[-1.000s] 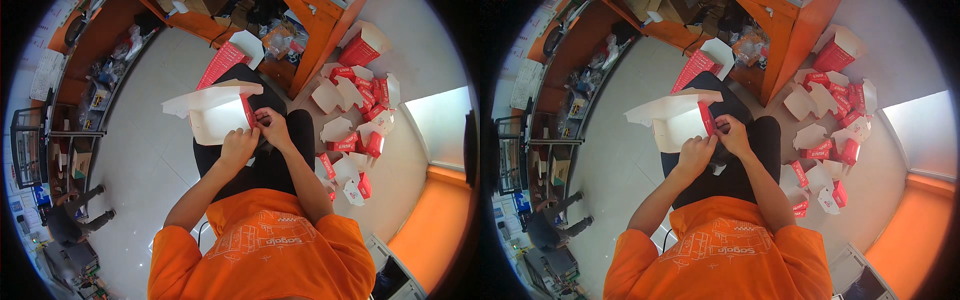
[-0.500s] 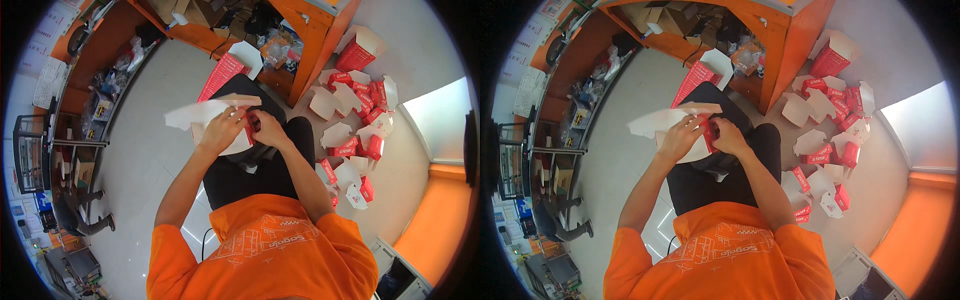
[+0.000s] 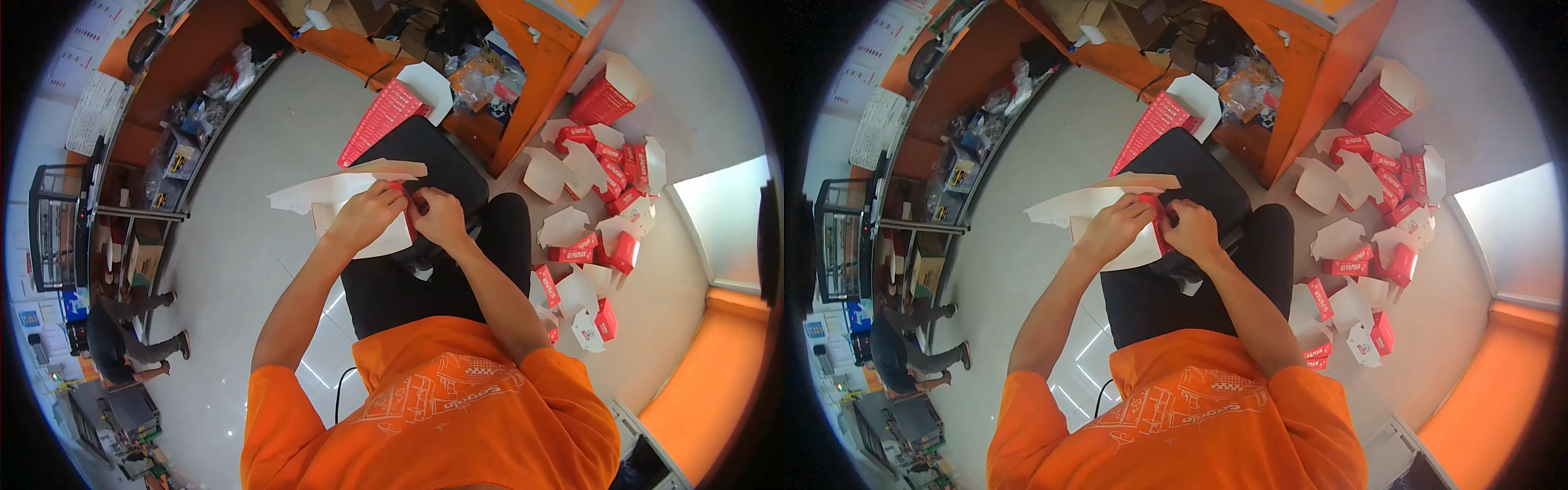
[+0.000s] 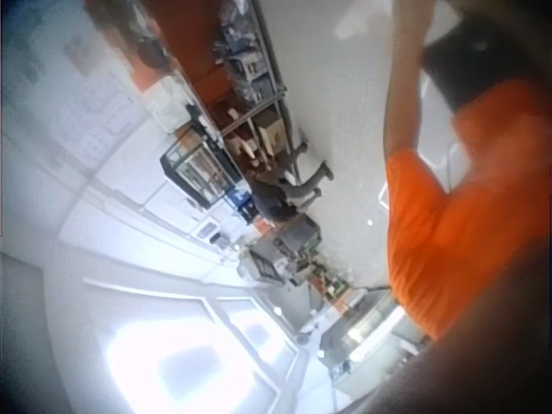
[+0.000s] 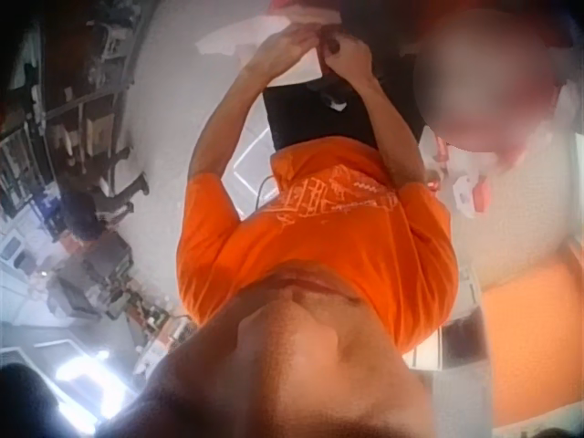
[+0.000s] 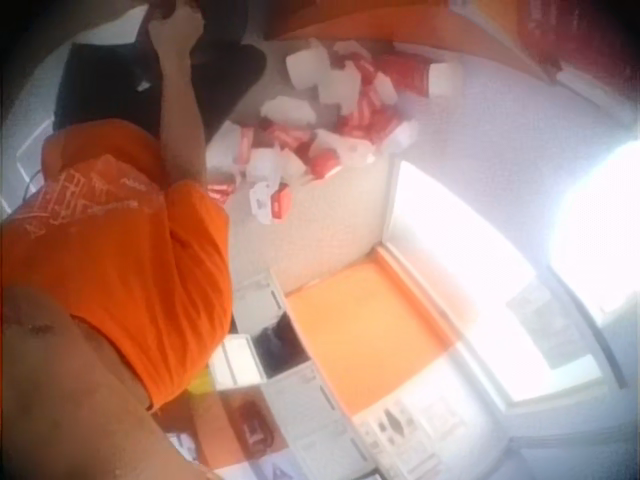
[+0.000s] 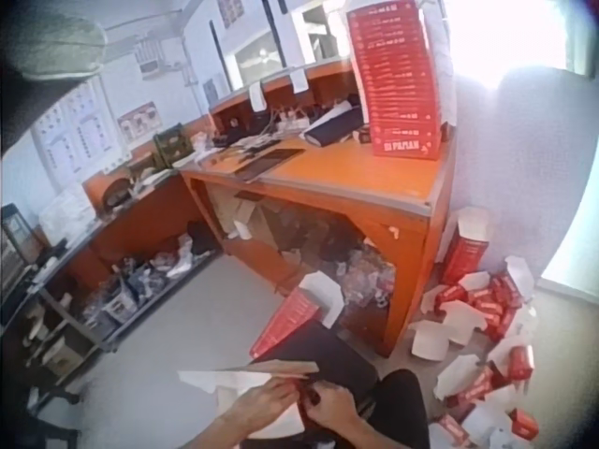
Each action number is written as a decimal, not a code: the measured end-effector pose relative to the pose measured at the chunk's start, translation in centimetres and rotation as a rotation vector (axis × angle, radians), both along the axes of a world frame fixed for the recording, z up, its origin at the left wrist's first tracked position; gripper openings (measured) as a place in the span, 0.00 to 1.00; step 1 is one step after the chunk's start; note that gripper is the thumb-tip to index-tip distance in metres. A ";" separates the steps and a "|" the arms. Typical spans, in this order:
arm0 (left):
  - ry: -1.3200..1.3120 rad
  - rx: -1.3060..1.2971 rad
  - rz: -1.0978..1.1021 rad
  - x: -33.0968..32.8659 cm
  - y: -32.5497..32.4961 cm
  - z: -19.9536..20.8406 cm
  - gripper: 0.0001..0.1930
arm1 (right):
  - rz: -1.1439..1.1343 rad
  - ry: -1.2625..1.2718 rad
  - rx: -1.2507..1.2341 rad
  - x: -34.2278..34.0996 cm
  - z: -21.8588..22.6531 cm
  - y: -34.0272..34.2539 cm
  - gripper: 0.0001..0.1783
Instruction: The person folds flat red and white cardboard boxes into their final shape by hand. They repeatedly pick up a flat box, fold the side flaps, and tuck the tabs to form a rectangular container, then place the finished box aside.
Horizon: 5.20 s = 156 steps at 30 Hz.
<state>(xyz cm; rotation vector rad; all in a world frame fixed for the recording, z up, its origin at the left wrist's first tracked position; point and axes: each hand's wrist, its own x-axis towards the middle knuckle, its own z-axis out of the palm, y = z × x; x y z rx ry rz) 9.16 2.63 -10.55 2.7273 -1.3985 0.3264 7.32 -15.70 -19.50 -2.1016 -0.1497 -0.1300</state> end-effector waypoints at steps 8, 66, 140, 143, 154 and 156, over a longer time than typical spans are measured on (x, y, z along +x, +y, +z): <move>0.038 0.135 0.075 -0.3 -0.5 -0.6 0.06 | -0.062 -0.080 0.053 -0.7 -1.3 0.9 0.06; 0.115 -0.692 1.130 -6.7 2.0 -4.6 0.12 | -0.217 -0.230 -0.262 -1.5 4.0 -0.1 0.17; 0.718 -0.746 0.974 -2.9 1.0 -5.2 0.26 | -0.467 0.435 0.221 -12.6 -16.0 -37.3 0.23; 0.661 -0.900 0.970 -3.3 -0.4 -5.5 0.26 | -0.425 0.154 -0.195 -11.7 -4.3 -28.5 0.14; 0.570 -1.146 0.863 -3.7 -0.1 -10.7 0.21 | 0.247 -0.283 -0.744 -5.8 8.2 2.1 0.10; 0.951 -1.338 0.976 -3.5 -0.5 -8.4 0.20 | 0.269 -0.199 -0.802 -4.1 6.4 2.8 0.11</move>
